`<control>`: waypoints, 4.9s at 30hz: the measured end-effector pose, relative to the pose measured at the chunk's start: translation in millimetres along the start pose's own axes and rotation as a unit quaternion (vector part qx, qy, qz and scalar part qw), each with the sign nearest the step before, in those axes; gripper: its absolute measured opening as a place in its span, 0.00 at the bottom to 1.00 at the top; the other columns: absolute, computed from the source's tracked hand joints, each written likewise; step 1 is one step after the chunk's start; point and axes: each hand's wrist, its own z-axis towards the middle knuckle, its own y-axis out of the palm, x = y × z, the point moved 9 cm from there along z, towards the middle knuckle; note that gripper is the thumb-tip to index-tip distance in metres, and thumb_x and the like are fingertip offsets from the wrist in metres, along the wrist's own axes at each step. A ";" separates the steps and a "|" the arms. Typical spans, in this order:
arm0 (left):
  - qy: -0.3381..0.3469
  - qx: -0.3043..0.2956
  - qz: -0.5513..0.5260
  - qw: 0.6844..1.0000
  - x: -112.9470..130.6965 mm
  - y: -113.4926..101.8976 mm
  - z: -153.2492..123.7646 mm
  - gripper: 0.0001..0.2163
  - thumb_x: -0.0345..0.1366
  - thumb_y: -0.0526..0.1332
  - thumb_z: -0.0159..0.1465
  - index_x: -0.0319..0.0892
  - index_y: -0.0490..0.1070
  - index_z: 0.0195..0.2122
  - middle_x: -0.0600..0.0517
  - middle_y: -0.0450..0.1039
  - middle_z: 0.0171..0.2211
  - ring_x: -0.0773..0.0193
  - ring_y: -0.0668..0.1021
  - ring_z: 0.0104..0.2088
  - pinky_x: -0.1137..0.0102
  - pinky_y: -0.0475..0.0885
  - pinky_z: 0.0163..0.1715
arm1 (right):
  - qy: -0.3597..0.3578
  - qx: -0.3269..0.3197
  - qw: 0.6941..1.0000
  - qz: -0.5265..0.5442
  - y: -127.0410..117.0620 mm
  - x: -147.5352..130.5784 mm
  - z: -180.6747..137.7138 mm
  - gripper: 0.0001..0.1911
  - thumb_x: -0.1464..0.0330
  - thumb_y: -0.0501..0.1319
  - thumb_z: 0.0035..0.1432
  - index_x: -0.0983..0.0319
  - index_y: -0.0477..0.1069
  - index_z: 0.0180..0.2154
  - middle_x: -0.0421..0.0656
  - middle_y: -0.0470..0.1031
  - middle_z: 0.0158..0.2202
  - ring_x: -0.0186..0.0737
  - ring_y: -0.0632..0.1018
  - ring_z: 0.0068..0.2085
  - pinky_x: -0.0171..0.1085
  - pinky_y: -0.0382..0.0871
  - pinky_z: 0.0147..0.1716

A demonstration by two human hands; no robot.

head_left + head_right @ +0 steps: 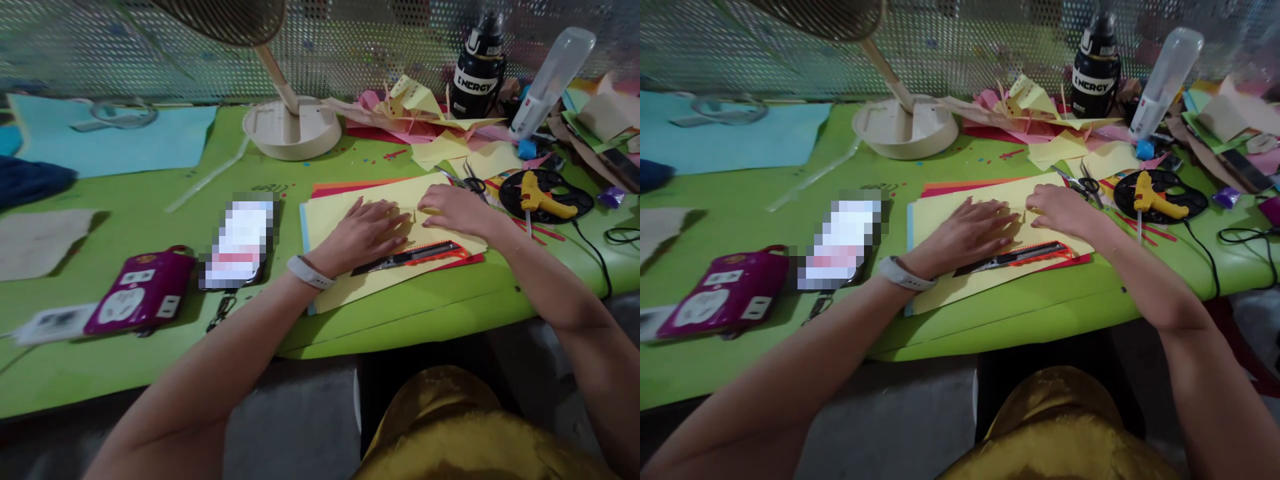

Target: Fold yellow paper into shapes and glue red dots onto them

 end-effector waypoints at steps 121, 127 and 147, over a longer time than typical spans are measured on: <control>-0.044 0.151 -0.021 0.987 3.3 -10.0 18.5 0.08 0.36 0.60 0.68 0.44 0.79 0.39 0.48 0.80 0.36 0.56 0.80 0.40 0.53 0.70 0.55 | 0.028 -0.052 0.993 -0.098 2.0 -36.2 -16.0 0.21 0.58 0.58 0.69 0.66 0.76 0.54 0.54 0.78 0.54 0.53 0.76 0.54 0.46 0.64 0.51; -0.027 0.162 -0.019 0.986 3.5 -10.0 16.8 0.09 0.37 0.60 0.69 0.42 0.81 0.39 0.46 0.80 0.36 0.56 0.80 0.39 0.54 0.72 0.51 | 0.035 -0.047 0.994 -0.089 -0.4 -30.8 -16.0 0.20 0.58 0.57 0.70 0.65 0.77 0.52 0.53 0.79 0.50 0.50 0.76 0.50 0.43 0.63 0.47; 0.016 0.143 0.002 0.990 21.0 -13.0 15.3 0.15 0.37 0.53 0.73 0.40 0.80 0.41 0.43 0.81 0.41 0.56 0.80 0.41 0.61 0.77 0.43 | 0.070 -0.061 0.990 -0.104 -3.2 -14.0 -17.5 0.17 0.60 0.58 0.69 0.63 0.78 0.49 0.51 0.77 0.50 0.49 0.74 0.52 0.41 0.63 0.44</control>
